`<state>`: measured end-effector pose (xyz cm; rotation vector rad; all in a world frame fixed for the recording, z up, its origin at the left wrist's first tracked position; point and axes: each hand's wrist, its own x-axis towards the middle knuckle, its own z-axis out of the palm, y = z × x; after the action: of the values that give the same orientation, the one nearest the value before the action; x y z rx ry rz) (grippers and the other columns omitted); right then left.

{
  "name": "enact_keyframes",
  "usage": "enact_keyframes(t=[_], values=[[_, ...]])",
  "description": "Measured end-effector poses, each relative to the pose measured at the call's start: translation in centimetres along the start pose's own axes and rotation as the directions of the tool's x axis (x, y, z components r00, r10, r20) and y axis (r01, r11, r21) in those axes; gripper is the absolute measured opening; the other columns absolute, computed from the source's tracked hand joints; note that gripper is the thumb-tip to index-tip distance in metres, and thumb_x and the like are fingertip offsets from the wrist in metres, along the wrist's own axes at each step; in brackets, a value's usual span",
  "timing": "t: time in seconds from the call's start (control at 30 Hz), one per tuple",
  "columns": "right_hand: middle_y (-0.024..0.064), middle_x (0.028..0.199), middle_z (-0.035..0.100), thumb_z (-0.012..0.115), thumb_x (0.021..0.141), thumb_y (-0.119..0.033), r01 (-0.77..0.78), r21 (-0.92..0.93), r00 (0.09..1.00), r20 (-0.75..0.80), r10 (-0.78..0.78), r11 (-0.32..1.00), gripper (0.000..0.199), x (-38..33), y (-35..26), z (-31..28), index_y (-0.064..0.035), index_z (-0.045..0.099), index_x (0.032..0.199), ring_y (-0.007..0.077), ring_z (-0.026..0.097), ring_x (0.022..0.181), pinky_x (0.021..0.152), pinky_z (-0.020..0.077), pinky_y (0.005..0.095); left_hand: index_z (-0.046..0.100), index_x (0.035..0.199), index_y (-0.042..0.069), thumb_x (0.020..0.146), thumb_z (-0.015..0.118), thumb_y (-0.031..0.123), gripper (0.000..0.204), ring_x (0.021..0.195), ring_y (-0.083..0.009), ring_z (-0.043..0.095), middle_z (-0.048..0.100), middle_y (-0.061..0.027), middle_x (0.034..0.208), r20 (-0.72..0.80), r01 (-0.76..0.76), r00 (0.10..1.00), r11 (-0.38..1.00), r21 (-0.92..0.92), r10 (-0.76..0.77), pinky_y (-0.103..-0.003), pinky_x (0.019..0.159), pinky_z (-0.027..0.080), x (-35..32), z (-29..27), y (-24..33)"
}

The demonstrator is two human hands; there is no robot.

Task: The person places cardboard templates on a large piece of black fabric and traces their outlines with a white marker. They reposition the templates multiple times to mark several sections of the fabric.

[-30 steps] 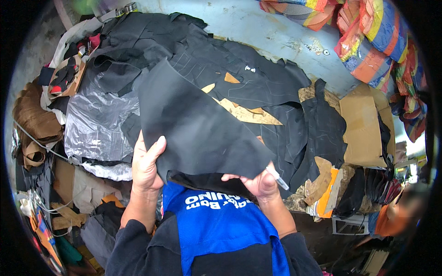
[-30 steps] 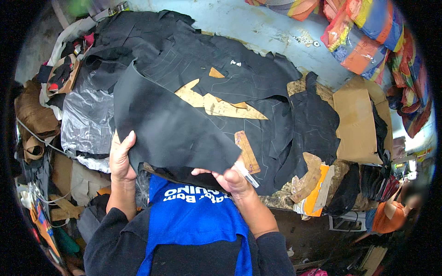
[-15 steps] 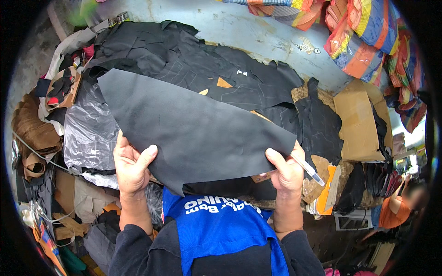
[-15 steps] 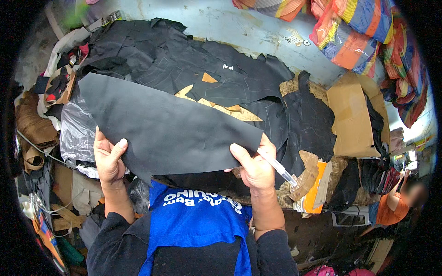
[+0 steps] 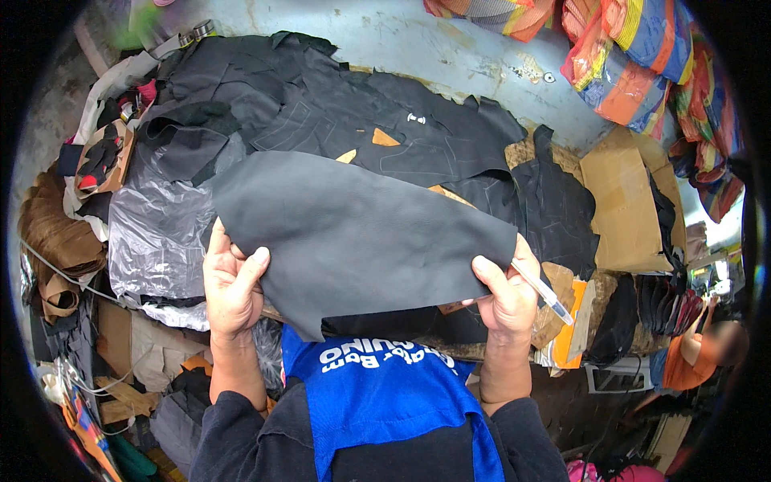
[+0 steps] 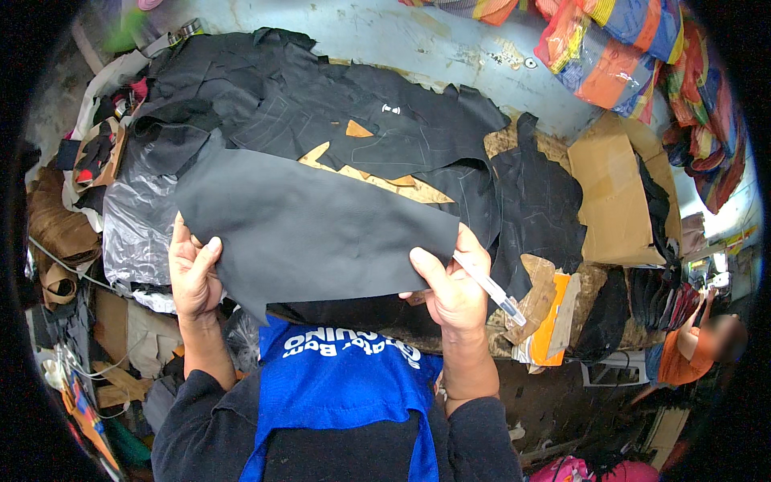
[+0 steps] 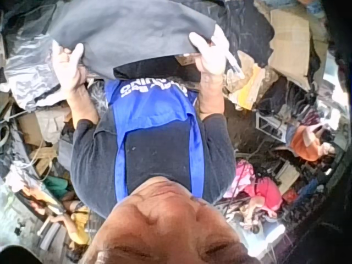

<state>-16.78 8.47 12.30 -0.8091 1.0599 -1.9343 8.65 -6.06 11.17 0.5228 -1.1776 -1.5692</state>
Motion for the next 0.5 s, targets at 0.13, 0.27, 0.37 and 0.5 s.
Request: enact_keyframes(t=[0.13,0.27,0.37,0.5], values=[[0.0159,0.092,0.063,0.058,0.080,0.006,-0.036,-0.116,0.998,-0.057,0.030,0.993,0.031,0.0,1.4,-1.3,0.0065,0.051,0.110,0.0154,0.065,0.062,0.045,0.0536,0.0232,0.028,0.138,-0.003,0.080,0.056,-0.008,0.065,0.103,-0.0189,0.058,0.053,-0.0162,0.122,-0.048,0.109,0.993,0.994,0.003,-0.109,-0.027,0.085,0.049,-0.3,-0.3,-1.3],[0.0101,0.095,0.063,0.057,0.080,0.002,-0.247,-0.376,0.967,-0.033,0.254,0.893,0.029,0.4,3.9,-3.1,0.0041,0.054,0.109,0.0100,0.062,0.068,0.047,0.0554,0.0228,0.020,0.138,-0.009,0.077,0.060,-0.004,0.073,0.061,-0.0072,0.053,0.060,-0.0096,0.094,-0.014,0.404,0.898,0.812,0.422,-0.440,-0.020,0.047,0.045,-0.8,-2.8,-3.7],[0.0101,0.099,0.061,0.055,0.080,0.003,-0.425,-0.481,0.892,-0.080,0.445,0.767,0.033,-0.1,6.1,-3.6,0.0050,0.052,0.113,0.0108,0.061,0.067,0.047,0.0560,0.0235,0.024,0.137,-0.008,0.079,0.057,-0.006,0.066,0.067,-0.0105,0.060,0.063,-0.0091,0.092,-0.040,0.548,0.747,0.582,0.600,-0.663,-0.022,0.050,0.048,-2.7,-4.6,-6.4],[0.0157,0.108,0.058,0.058,0.079,0.004,-0.478,-0.505,0.847,-0.048,0.530,0.718,0.036,1.2,6.7,-3.9,0.0057,0.050,0.115,0.0171,0.062,0.077,0.048,0.0575,0.0274,0.039,0.128,-0.010,0.081,0.059,-0.004,0.051,0.065,-0.0103,0.060,0.061,-0.0060,0.084,-0.093,0.588,0.771,0.649,0.483,-0.630,-0.024,0.056,0.051,-5.6,-7.0,-8.5]])
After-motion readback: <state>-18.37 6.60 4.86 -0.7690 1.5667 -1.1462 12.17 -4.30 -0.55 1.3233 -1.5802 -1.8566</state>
